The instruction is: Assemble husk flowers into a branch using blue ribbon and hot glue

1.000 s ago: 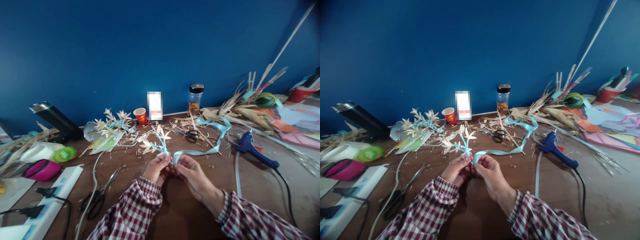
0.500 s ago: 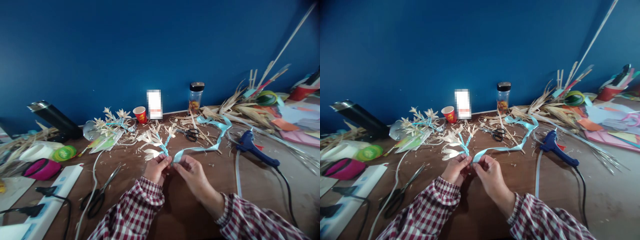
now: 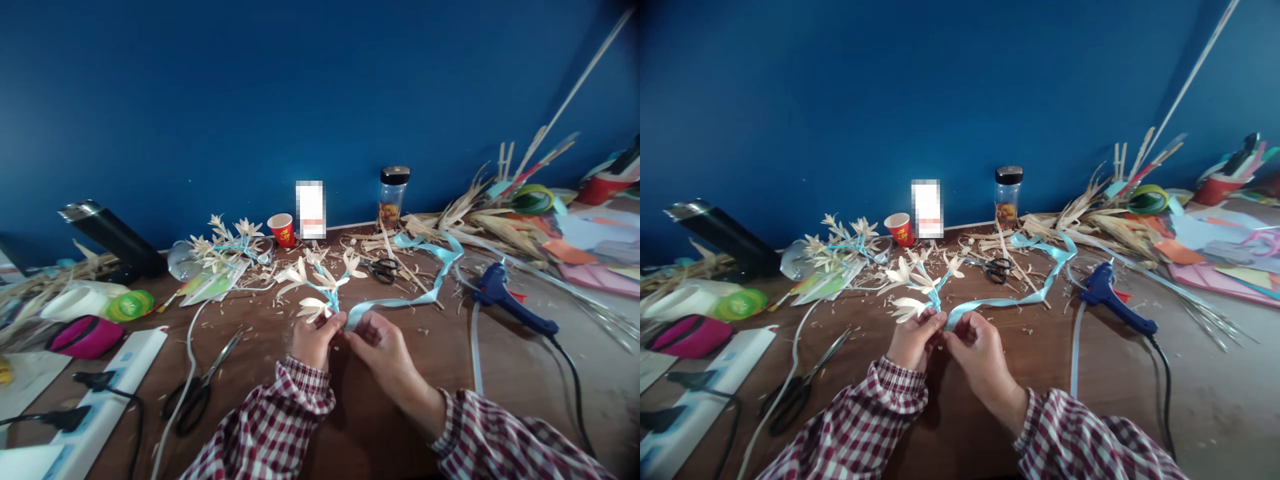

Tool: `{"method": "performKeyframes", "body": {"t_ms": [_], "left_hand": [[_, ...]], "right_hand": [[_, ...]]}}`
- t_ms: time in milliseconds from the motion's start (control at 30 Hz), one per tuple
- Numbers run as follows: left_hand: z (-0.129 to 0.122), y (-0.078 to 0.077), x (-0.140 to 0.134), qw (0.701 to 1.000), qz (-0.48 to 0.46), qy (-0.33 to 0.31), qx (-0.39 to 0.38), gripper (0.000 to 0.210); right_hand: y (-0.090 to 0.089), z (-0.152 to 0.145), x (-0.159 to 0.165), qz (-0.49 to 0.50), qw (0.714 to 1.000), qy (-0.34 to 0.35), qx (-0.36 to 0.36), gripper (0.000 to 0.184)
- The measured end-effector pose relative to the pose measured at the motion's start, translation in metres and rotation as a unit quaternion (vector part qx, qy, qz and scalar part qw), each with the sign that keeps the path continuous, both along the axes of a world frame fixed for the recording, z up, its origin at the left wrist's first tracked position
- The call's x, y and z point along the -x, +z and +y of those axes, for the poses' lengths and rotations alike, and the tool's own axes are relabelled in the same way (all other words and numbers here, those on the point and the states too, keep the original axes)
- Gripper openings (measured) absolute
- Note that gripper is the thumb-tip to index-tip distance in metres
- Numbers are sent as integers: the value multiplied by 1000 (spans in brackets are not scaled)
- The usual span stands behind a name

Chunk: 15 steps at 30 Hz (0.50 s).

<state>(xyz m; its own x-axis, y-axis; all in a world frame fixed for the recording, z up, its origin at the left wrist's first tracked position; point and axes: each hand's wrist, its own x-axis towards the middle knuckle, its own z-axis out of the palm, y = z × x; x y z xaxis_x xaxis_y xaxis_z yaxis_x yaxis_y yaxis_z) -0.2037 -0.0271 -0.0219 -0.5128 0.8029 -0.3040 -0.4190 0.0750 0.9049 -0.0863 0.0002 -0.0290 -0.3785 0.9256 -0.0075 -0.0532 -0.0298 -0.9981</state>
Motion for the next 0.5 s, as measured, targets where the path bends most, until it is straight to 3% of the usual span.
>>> {"method": "performKeyframes", "body": {"t_ms": [133,300,400,500], "left_hand": [[0,2,1,994,-95,-44,-15,29],[-1,10,4,981,-170,-94,-6,37],[0,10,6,981,-169,-93,-5,35],[1,6,6,982,-167,-88,-9,34]], "right_hand": [[2,0,2,67,994,1,84,23],[15,-2,2,192,951,34,241,25],[18,-2,2,205,943,47,259,28],[16,-1,2,186,958,41,217,27]]}}
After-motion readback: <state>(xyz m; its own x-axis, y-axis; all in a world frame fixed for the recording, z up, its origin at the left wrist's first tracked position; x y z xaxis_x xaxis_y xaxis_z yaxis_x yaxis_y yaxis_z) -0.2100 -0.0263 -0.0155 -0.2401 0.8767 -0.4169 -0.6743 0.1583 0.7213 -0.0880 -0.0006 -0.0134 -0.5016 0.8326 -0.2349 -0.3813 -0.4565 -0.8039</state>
